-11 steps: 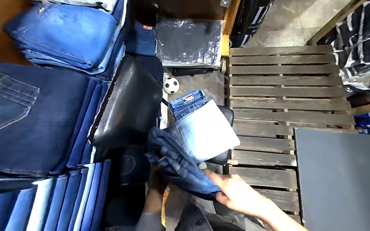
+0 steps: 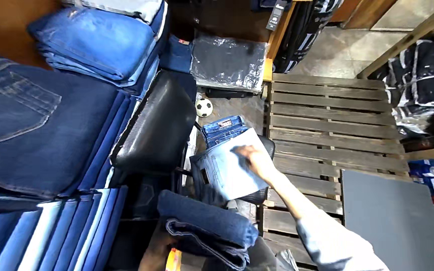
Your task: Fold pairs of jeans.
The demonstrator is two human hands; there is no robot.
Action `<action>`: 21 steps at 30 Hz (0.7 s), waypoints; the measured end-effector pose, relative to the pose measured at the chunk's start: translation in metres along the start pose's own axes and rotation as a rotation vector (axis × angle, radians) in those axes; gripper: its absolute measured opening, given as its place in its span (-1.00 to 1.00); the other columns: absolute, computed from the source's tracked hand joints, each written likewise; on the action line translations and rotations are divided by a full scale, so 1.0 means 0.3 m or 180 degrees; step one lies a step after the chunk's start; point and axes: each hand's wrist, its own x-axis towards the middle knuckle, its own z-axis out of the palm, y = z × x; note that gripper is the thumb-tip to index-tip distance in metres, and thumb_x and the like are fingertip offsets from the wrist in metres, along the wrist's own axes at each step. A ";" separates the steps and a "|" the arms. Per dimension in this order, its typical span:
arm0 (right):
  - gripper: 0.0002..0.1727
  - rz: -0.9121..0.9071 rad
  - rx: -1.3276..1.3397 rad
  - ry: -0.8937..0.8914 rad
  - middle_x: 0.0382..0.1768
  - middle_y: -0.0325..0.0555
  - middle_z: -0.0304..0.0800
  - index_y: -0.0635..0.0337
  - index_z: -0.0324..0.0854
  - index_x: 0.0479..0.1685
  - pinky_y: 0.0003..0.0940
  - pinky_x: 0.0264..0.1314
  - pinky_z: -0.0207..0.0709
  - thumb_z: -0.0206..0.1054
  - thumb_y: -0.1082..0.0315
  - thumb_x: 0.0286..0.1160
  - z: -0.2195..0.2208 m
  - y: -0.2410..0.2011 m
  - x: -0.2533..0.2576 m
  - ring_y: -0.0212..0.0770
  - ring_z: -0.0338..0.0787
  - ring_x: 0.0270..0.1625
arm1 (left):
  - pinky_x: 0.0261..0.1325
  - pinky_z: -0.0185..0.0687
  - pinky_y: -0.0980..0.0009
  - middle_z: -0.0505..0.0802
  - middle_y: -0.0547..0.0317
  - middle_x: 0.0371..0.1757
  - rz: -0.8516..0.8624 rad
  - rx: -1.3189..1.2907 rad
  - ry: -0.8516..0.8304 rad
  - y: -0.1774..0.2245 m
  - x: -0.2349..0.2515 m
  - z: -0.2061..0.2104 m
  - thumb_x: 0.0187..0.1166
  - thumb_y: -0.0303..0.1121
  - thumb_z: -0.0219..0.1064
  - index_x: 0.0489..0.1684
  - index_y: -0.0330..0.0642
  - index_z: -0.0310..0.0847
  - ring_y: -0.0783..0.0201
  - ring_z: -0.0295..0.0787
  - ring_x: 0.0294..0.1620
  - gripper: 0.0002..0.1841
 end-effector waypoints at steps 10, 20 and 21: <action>-0.73 -0.0266 -0.0346 0.0307 0.09 0.28 0.74 0.40 0.66 0.11 0.20 0.13 0.70 0.42 0.56 0.45 0.043 0.108 0.084 0.23 0.82 0.08 | 0.14 0.77 0.50 0.92 0.52 -0.10 0.0297 0.0247 -0.0630 -0.112 -0.034 0.049 0.12 -0.31 0.61 0.03 -0.10 0.75 0.60 0.83 -0.04 -0.57; -0.70 -0.0816 -0.0716 0.1000 0.03 0.12 0.87 0.29 0.84 -0.02 -0.04 0.16 0.71 0.22 0.65 0.43 0.133 0.178 -0.060 0.12 0.85 0.08 | 0.20 0.76 0.45 0.92 0.41 -0.05 0.0422 0.0418 -0.1016 -0.172 0.050 0.066 0.19 -0.32 0.53 0.10 -0.29 0.71 0.58 0.83 0.02 -0.54; -0.69 -0.0656 -0.0687 0.0966 0.09 0.15 0.85 0.27 0.82 0.08 0.06 0.17 0.70 0.25 0.62 0.46 0.120 0.163 -0.032 0.18 0.83 0.13 | 0.22 0.75 0.46 0.91 0.42 -0.04 0.0391 0.0372 -0.1067 -0.164 0.049 0.070 0.19 -0.35 0.52 0.11 -0.29 0.70 0.58 0.82 0.03 -0.55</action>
